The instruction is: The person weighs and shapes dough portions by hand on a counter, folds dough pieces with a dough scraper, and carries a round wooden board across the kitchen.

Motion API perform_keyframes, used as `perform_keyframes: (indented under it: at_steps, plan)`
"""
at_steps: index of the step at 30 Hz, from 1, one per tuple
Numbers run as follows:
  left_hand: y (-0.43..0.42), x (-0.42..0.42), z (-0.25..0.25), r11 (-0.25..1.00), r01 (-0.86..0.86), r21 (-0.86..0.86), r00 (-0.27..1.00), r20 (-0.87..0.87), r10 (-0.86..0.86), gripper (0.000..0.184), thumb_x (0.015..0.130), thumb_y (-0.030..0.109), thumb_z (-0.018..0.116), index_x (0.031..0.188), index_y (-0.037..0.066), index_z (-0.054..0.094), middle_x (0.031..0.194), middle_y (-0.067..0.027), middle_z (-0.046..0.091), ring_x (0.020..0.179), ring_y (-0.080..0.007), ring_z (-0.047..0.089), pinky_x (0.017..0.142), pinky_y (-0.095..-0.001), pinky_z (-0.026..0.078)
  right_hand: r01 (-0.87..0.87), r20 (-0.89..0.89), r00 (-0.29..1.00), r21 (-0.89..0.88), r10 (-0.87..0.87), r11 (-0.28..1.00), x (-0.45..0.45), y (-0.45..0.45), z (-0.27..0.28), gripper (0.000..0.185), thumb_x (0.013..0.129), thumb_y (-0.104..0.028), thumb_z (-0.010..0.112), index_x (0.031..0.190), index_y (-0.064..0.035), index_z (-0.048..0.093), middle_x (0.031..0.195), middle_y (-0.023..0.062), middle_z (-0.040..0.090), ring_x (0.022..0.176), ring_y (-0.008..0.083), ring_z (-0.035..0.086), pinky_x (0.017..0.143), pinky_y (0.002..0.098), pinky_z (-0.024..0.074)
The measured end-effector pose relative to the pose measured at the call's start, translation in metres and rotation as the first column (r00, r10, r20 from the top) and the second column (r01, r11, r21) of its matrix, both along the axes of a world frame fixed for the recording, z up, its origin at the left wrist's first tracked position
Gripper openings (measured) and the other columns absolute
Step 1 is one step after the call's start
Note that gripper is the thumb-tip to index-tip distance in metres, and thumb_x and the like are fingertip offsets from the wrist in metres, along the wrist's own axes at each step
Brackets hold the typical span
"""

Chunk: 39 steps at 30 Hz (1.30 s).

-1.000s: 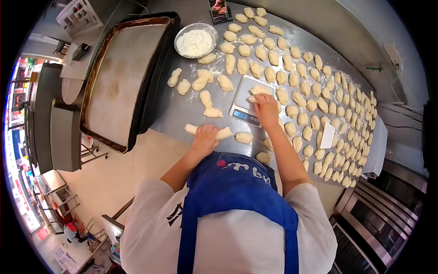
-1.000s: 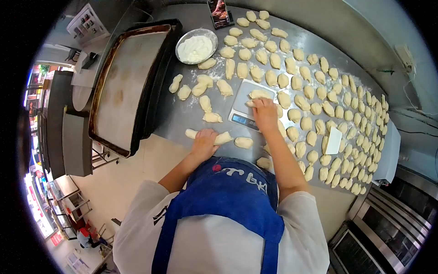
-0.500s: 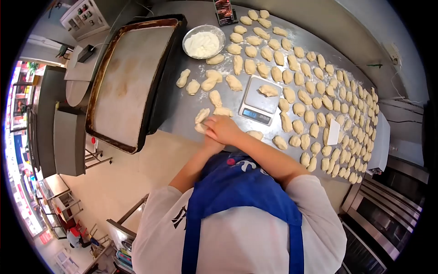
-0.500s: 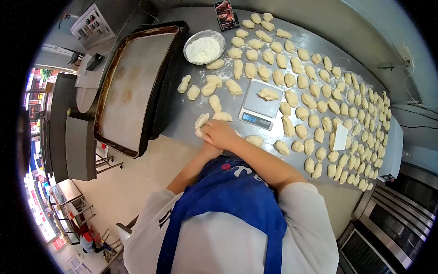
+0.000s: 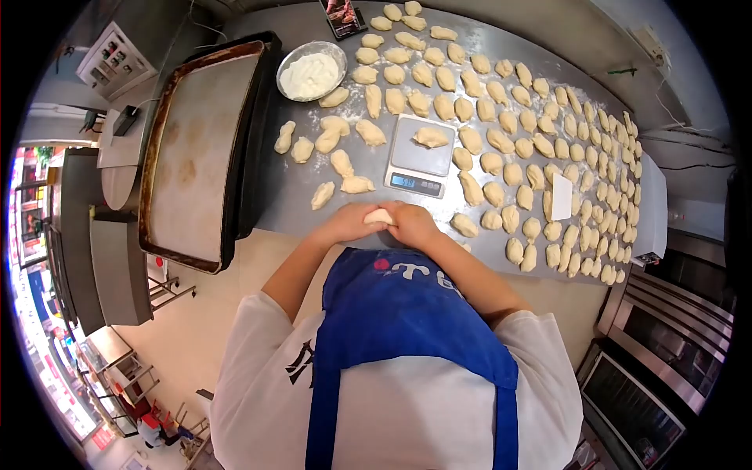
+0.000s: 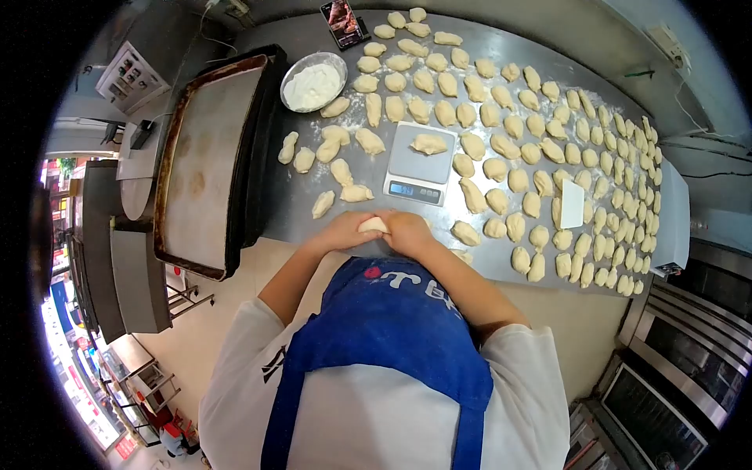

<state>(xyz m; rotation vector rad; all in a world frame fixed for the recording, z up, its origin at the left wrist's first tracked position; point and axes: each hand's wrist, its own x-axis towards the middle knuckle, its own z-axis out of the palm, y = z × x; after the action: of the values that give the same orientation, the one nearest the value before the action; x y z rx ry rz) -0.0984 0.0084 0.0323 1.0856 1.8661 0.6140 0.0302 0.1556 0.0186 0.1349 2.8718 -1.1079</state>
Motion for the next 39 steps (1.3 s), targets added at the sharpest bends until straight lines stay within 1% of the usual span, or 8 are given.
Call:
perform_keyframes:
  at_steps: [5, 7, 10, 17, 22, 29, 33, 39]
  plan:
    - [0.004, -0.013, 0.003, 0.988, 0.129, -0.089, 0.991, -0.006, -0.13, 0.049, 0.074, 0.044, 0.069, 0.104, 0.006, 0.062, 0.095, -0.0156, 0.067, 0.09, -0.0337, 0.063, 0.08, -0.0388, 0.048, -0.152, 0.114, 0.984, 0.149, 0.136, 0.977, -0.011, -0.003, 0.005, 0.021, 0.074, -0.019, 0.065, 0.092, -0.0084, 0.061, 0.083, 0.0133, 0.065, 0.08, 0.0316, 0.064, 0.069, 0.0422, 0.0505]
    - [0.021, -0.022, 0.036, 0.822, 0.313, -0.476, 0.947, 0.223, -0.231, 0.049, 0.069, 0.038, 0.071, 0.104, 0.005, 0.061, 0.091, -0.0135, 0.067, 0.087, -0.0296, 0.064, 0.079, -0.0377, 0.048, -0.231, 0.161, 0.966, 0.202, 0.2, 0.952, -0.017, -0.007, 0.003, 0.019, 0.073, -0.019, 0.065, 0.089, -0.0095, 0.061, 0.081, 0.0124, 0.064, 0.079, 0.0317, 0.064, 0.068, 0.0423, 0.0504]
    - [0.016, -0.019, -0.042, 0.984, 0.176, 0.041, 0.872, 0.456, -0.175, 0.046, 0.064, 0.031, 0.072, 0.1, 0.004, 0.062, 0.086, -0.0124, 0.067, 0.082, -0.0252, 0.063, 0.075, -0.0359, 0.048, -0.186, 0.103, 0.981, 0.208, 0.167, 0.96, -0.018, -0.012, 0.002, 0.019, 0.071, -0.017, 0.065, 0.088, -0.0075, 0.062, 0.079, 0.0132, 0.064, 0.079, 0.0315, 0.064, 0.069, 0.0426, 0.0502]
    - [0.03, -0.01, -0.022, 0.968, 0.218, -0.125, 0.947, 0.267, -0.179, 0.036, 0.063, 0.022, 0.072, 0.092, 0.003, 0.065, 0.075, -0.0065, 0.065, 0.07, -0.02, 0.062, 0.064, -0.0315, 0.049, -0.038, 0.086, 0.996, 0.152, 0.026, 0.988, -0.013, 0.001, 0.031, 0.033, 0.076, -0.013, 0.062, 0.108, -0.0075, 0.06, 0.082, 0.0159, 0.065, 0.083, 0.033, 0.063, 0.071, 0.0435, 0.0494]
    - [0.036, -0.011, -0.027, 0.992, -0.002, -0.127, 0.839, 0.539, 0.071, 0.03, 0.064, 0.016, 0.072, 0.09, 0.002, 0.066, 0.073, -0.0071, 0.064, 0.061, -0.0158, 0.061, 0.055, -0.0277, 0.049, -0.044, 0.047, 0.998, 0.005, 0.044, 0.999, -0.016, 0.004, 0.007, 0.055, 0.072, -0.024, 0.067, 0.122, -0.0102, 0.049, 0.08, 0.0159, 0.064, 0.079, 0.0339, 0.063, 0.068, 0.0432, 0.0492]
    - [0.041, -0.018, -0.02, 0.938, 0.171, -0.301, 0.762, 0.644, 0.068, 0.022, 0.069, 0.016, 0.067, 0.087, 0.003, 0.065, 0.071, -0.0034, 0.063, 0.058, -0.0118, 0.059, 0.051, -0.0264, 0.047, -0.172, 0.117, 0.982, 0.249, 0.147, 0.953, -0.022, 0.005, 0.01, 0.016, 0.074, -0.02, 0.064, 0.083, -0.007, 0.064, 0.073, 0.0129, 0.064, 0.07, 0.0303, 0.065, 0.058, 0.0411, 0.0505]
    - [0.045, -0.008, 0.001, 0.954, 0.227, -0.195, 0.973, 0.093, -0.212, 0.026, 0.073, 0.025, 0.063, 0.079, 0.001, 0.068, 0.074, -0.0144, 0.067, 0.065, -0.0229, 0.066, 0.06, -0.0356, 0.051, -0.134, 0.09, 0.989, 0.266, 0.114, 0.955, -0.019, 0.012, 0.016, 0.014, 0.077, -0.017, 0.06, 0.078, -0.0039, 0.064, 0.072, 0.014, 0.064, 0.068, 0.0288, 0.065, 0.056, 0.0413, 0.0506]
    - [0.031, 0.004, -0.008, 0.905, 0.343, -0.252, 0.768, -0.481, -0.424, 0.029, 0.076, 0.032, 0.058, 0.077, 0.005, 0.068, 0.076, -0.0153, 0.067, 0.07, -0.0324, 0.066, 0.063, -0.0428, 0.049, -0.176, 0.173, 0.975, 0.206, 0.141, 0.963, -0.003, 0.0, 0.03, 0.021, 0.085, -0.024, 0.055, 0.091, -0.0051, 0.063, 0.074, 0.0131, 0.064, 0.072, 0.0311, 0.065, 0.06, 0.0409, 0.051]
